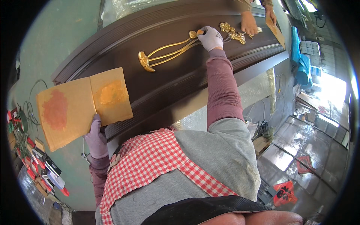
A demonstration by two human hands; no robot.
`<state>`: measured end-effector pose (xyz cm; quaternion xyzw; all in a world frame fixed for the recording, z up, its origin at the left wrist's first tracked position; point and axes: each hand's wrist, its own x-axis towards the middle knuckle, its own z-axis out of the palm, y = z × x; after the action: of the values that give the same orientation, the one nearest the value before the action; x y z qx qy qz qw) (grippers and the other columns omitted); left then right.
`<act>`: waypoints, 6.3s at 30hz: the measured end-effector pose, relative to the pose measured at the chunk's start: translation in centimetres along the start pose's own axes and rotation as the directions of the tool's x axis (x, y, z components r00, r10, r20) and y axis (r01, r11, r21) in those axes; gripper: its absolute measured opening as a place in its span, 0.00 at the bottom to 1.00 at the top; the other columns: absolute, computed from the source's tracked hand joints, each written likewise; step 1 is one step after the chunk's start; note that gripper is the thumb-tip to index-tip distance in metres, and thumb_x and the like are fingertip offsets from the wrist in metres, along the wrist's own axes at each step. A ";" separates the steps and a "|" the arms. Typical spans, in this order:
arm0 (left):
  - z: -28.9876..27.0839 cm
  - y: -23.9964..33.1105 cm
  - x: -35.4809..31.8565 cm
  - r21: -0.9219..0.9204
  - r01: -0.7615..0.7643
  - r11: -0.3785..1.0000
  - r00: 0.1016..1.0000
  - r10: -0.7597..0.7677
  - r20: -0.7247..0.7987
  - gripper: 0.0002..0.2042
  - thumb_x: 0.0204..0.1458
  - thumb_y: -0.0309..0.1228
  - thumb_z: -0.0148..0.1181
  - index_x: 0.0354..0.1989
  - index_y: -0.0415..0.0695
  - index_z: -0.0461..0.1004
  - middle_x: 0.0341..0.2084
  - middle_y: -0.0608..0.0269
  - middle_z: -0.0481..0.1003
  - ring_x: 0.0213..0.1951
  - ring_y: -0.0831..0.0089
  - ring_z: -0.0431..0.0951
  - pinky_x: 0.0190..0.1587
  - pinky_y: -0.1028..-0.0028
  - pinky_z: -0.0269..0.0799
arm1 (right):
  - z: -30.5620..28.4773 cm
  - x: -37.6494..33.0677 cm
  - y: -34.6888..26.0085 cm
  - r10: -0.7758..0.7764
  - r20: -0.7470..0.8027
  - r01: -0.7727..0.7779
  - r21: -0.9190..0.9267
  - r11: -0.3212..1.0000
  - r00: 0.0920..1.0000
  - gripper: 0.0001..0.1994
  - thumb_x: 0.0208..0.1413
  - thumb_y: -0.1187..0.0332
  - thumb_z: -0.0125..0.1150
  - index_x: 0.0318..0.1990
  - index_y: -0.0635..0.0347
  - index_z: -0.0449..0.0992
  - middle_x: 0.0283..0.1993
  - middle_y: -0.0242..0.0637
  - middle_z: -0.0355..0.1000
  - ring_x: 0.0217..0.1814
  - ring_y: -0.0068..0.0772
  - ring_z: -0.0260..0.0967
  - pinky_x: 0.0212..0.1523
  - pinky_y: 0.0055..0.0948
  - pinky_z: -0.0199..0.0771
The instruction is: The person applies gold leaf to a dark wooden door handle using a small sponge applicator. They hold a sheet of gold leaf in the left hand and rub the applicator over the handle's contours. The person then moves to a table and flips through several printed documents.
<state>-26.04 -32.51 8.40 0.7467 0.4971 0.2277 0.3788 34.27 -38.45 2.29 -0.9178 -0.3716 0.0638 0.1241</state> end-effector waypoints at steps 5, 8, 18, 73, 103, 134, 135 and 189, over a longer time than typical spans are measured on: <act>-0.8 0.3 -0.2 0.126 -0.144 0.981 0.990 0.144 0.012 0.11 0.67 0.23 0.61 0.55 0.37 0.83 0.47 0.46 0.83 0.49 0.50 0.84 0.55 0.59 0.78 | -2.6 -1.6 -0.1 0.064 -0.109 -0.050 0.126 0.991 0.992 0.14 0.57 0.58 0.71 0.48 0.50 0.88 0.47 0.46 0.86 0.51 0.51 0.84 0.55 0.45 0.82; -1.0 -0.2 -0.7 -0.146 0.011 0.989 0.999 -0.019 -0.051 0.11 0.68 0.25 0.61 0.55 0.37 0.83 0.49 0.46 0.83 0.50 0.52 0.83 0.55 0.59 0.78 | -6.0 -2.8 -0.4 0.310 -0.385 0.079 0.728 0.681 0.869 0.16 0.58 0.66 0.75 0.50 0.66 0.86 0.40 0.39 0.85 0.42 0.29 0.82 0.45 0.32 0.81; -5.4 -2.0 -3.7 -0.065 -0.155 0.986 0.988 0.154 -0.020 0.16 0.72 0.31 0.55 0.58 0.34 0.81 0.46 0.48 0.83 0.47 0.58 0.84 0.50 0.63 0.80 | -12.1 -19.7 -3.0 0.462 -0.178 0.377 0.844 -0.382 0.869 0.11 0.69 0.74 0.60 0.55 0.59 0.80 0.50 0.34 0.82 0.52 0.28 0.79 0.57 0.31 0.82; -68.4 -47.9 34.5 -0.650 0.019 0.760 0.921 -0.266 -0.285 0.20 0.77 0.37 0.49 0.64 0.32 0.73 0.44 0.52 0.83 0.43 0.68 0.83 0.51 0.68 0.79 | 16.5 -14.2 -124.2 -0.868 -0.138 0.603 0.770 0.209 0.477 0.20 0.54 0.72 0.77 0.55 0.62 0.82 0.52 0.42 0.81 0.51 0.38 0.79 0.57 0.34 0.80; -88.9 -58.3 120.8 -0.977 0.081 0.198 0.943 -0.332 0.011 0.21 0.76 0.41 0.55 0.65 0.36 0.72 0.47 0.57 0.82 0.43 0.66 0.87 0.44 0.68 0.83 | 27.3 52.6 -174.4 -0.925 -0.309 0.914 0.396 0.087 0.221 0.24 0.60 0.57 0.71 0.61 0.59 0.80 0.59 0.43 0.77 0.68 0.53 0.72 0.69 0.51 0.70; -102.8 -66.6 216.0 -0.929 0.175 0.327 0.963 -0.254 0.092 0.21 0.79 0.39 0.51 0.70 0.38 0.68 0.59 0.57 0.77 0.50 0.63 0.86 0.52 0.65 0.84 | 43.7 134.5 -217.0 -0.665 0.647 -0.584 0.721 0.373 0.374 0.19 0.75 0.61 0.60 0.60 0.72 0.75 0.45 0.50 0.85 0.39 0.38 0.85 0.43 0.35 0.87; -102.8 -67.8 217.5 -0.875 0.105 0.472 0.978 -0.210 0.005 0.22 0.78 0.38 0.52 0.70 0.34 0.68 0.57 0.54 0.78 0.50 0.59 0.87 0.51 0.64 0.85 | 44.4 136.3 -218.4 -0.668 0.652 -0.579 0.717 0.388 0.358 0.20 0.75 0.61 0.60 0.59 0.72 0.75 0.45 0.50 0.85 0.39 0.38 0.85 0.42 0.35 0.87; -113.7 -90.7 350.8 -0.976 0.128 0.177 0.780 -0.626 -0.012 0.14 0.73 0.27 0.56 0.64 0.42 0.71 0.55 0.57 0.80 0.52 0.60 0.85 0.52 0.56 0.89 | 67.7 243.5 -253.7 -0.171 0.746 -0.727 0.666 0.168 0.644 0.22 0.77 0.58 0.55 0.68 0.64 0.74 0.53 0.51 0.81 0.51 0.43 0.82 0.55 0.39 0.84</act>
<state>-18.18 346.82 -7.02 0.1526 0.5034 0.5216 0.6717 25.30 319.58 1.01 -0.5927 -0.0651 0.6329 0.4939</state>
